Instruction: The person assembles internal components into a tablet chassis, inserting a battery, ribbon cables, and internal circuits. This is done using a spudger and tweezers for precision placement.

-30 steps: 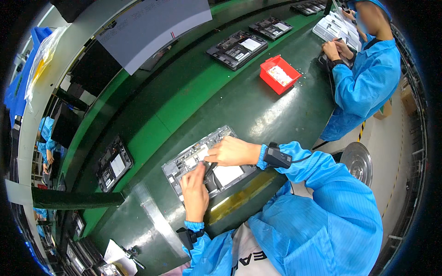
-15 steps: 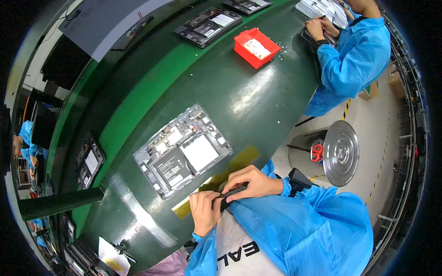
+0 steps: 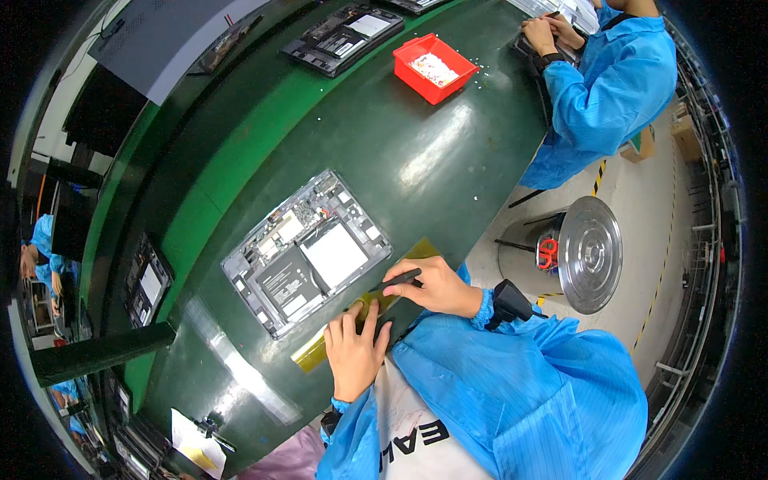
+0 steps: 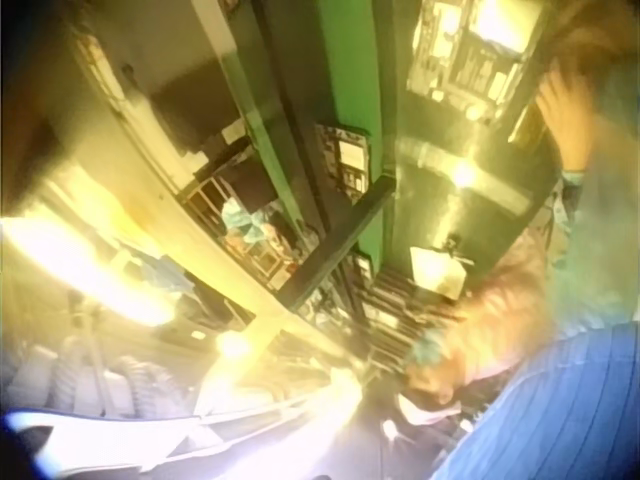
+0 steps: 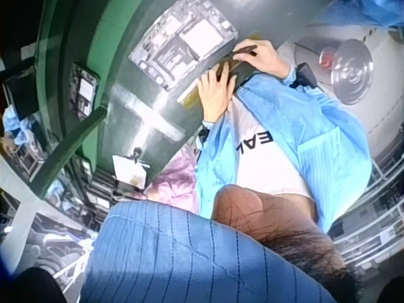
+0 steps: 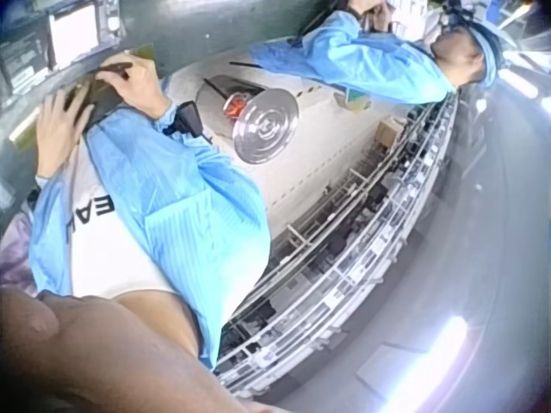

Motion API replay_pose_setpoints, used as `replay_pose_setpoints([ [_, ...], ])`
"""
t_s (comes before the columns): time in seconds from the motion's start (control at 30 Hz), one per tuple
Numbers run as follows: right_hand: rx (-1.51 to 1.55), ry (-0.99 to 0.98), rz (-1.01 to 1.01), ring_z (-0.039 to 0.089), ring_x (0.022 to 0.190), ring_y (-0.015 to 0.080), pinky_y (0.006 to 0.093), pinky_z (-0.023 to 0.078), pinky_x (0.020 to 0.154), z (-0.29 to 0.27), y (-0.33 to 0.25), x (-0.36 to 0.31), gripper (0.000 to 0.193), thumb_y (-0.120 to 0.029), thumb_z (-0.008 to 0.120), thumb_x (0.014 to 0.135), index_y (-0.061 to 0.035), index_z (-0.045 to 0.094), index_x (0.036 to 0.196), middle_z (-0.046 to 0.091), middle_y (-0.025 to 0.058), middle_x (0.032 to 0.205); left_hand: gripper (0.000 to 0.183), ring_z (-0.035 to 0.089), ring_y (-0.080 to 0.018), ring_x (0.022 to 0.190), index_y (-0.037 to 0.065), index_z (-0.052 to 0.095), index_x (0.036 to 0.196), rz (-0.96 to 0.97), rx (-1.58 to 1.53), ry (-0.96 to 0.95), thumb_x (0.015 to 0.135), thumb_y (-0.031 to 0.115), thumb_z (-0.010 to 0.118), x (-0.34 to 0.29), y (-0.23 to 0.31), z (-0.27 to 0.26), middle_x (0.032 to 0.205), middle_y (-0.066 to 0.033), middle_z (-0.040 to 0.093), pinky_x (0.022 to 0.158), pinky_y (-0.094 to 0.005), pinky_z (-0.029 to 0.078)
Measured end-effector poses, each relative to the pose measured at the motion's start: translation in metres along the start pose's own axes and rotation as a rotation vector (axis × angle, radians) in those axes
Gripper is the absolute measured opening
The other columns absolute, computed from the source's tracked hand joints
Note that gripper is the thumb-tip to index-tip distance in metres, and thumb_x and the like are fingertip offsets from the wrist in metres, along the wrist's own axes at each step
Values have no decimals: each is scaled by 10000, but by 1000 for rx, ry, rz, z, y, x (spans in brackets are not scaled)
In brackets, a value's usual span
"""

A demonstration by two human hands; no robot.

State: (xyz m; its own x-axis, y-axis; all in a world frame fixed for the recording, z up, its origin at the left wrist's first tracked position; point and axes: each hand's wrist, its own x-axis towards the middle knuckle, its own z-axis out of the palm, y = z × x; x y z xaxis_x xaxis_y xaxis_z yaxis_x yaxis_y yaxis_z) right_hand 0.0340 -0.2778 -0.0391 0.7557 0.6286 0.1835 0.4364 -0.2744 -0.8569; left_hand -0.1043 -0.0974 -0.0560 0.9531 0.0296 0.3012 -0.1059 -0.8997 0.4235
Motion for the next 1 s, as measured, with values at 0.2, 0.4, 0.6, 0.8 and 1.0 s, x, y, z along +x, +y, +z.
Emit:
replay_pose_setpoints([
  [0.2, -64, -78, -146, 728, 756, 265, 342, 571, 655, 8, -9, 6, 210, -119, 800, 915, -37, 750, 1102, 753, 117, 949, 419, 563, -310, 1114, 70, 728, 1268, 24, 5, -38, 910, 284, 765, 4, -3, -3, 1214, -111, 641, 962, -451, 447],
  [0.4, -77, -105, -154, 717, 740, 292, 361, 572, 661, -1, -21, 8, 215, -115, 804, 901, -35, 758, 1095, 742, 116, 915, 397, 557, -313, 1147, 63, 730, 1263, 11, -27, -82, 923, 269, 742, 9, -2, -11, 1226, -116, 644, 982, -449, 444],
  [0.6, -128, -79, -185, 704, 762, 299, 371, 556, 653, 1, -12, 12, 214, -135, 816, 892, -31, 751, 1068, 732, 118, 920, 405, 555, -318, 1160, 59, 724, 1284, 2, -55, -101, 930, 255, 734, 12, -4, -13, 1246, -125, 645, 990, -455, 444],
  [0.8, -183, -117, -258, 714, 759, 269, 363, 575, 653, 0, -17, 17, 192, -92, 789, 898, -27, 752, 1075, 728, 102, 915, 395, 557, -321, 1173, 48, 724, 1273, 10, -65, -105, 931, 245, 732, 14, -5, -15, 1239, -125, 646, 992, -457, 444],
  [1.0, -249, -131, -299, 707, 717, 242, 343, 579, 629, -2, -32, 19, 217, -91, 781, 894, -39, 757, 1103, 729, 95, 905, 404, 557, -319, 1176, 56, 720, 1273, -1, -75, -108, 912, 236, 741, 11, -6, -16, 1225, -116, 637, 994, -457, 441],
])
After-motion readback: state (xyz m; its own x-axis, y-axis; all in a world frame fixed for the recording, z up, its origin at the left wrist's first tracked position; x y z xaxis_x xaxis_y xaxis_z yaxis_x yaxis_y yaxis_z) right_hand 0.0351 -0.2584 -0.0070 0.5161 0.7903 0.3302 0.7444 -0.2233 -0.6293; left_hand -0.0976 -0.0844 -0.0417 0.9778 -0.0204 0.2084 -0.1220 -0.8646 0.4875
